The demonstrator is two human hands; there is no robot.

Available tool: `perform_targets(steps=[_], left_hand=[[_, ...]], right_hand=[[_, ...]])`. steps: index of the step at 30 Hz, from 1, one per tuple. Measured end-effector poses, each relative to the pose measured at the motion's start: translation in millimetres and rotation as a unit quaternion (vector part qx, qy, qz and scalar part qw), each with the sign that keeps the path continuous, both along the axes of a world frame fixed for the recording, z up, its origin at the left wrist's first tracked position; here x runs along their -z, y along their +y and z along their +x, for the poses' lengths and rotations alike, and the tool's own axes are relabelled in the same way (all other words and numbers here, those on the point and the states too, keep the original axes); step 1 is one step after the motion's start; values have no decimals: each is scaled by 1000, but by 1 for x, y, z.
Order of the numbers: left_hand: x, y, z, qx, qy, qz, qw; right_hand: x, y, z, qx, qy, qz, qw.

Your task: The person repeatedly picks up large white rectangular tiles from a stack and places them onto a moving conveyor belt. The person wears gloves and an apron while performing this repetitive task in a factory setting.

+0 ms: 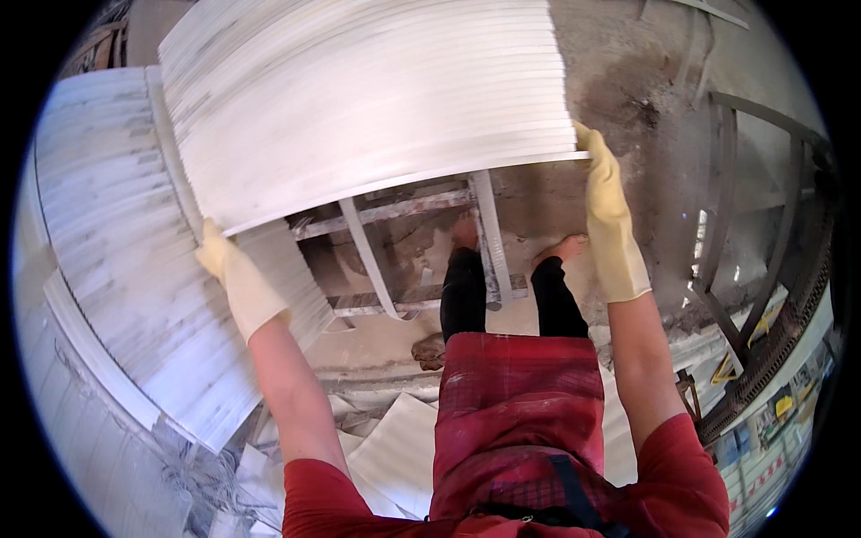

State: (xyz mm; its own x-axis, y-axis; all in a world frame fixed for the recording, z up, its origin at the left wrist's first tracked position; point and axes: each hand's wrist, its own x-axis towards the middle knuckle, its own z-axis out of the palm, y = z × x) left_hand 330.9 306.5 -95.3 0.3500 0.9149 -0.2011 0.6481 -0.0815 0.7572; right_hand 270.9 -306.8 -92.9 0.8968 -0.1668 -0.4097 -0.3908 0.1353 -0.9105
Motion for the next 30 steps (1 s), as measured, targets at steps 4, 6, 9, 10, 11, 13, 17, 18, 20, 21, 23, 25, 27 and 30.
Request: perform_targets(steps=[4,6,9,10,11,13,17,18,20,21,23,25,27,30], left_hand=[[-16,-34,3,-66,126,-60,988],[-26,-41,8,-99,100,-166,976],[-30,-30,10,-84,80,-293,949],[-28,-22,9,-64,84,-312,944],[-24,-13,9,-53,90,-330,938],[-13,5,9,-39,79,-328,940],[1,30,6,-29,104,-313,943],[2,32,5,-28,102,-308,946],[2,35,4,-38,109,-320,940],[1,35,3,-22,105,-303,947],[-1,34,1,-5,111,-293,950],[-2,32,-1,20,96,-284,954],[-3,30,-2,36,87,-283,955],[-4,29,-2,48,85,-282,954]], right_hand=[[5,1,-3,-13,-28,-11,999],[3,2,-3,-18,-31,-20,999],[1,2,-3,-17,-27,-24,999],[2,2,-3,-17,-26,-22,999],[3,3,-4,-15,-28,-18,999],[6,4,-4,-14,-28,-14,999],[6,3,-5,-39,-37,-43,998],[4,4,-5,-38,-36,-63,997],[2,4,-6,-32,-7,-52,998],[2,6,-5,-24,3,-50,998],[3,7,-5,-9,15,-48,999],[7,8,-6,-1,6,-43,999],[12,8,-6,2,-20,-36,999],[15,8,-5,11,-11,-24,1000]])
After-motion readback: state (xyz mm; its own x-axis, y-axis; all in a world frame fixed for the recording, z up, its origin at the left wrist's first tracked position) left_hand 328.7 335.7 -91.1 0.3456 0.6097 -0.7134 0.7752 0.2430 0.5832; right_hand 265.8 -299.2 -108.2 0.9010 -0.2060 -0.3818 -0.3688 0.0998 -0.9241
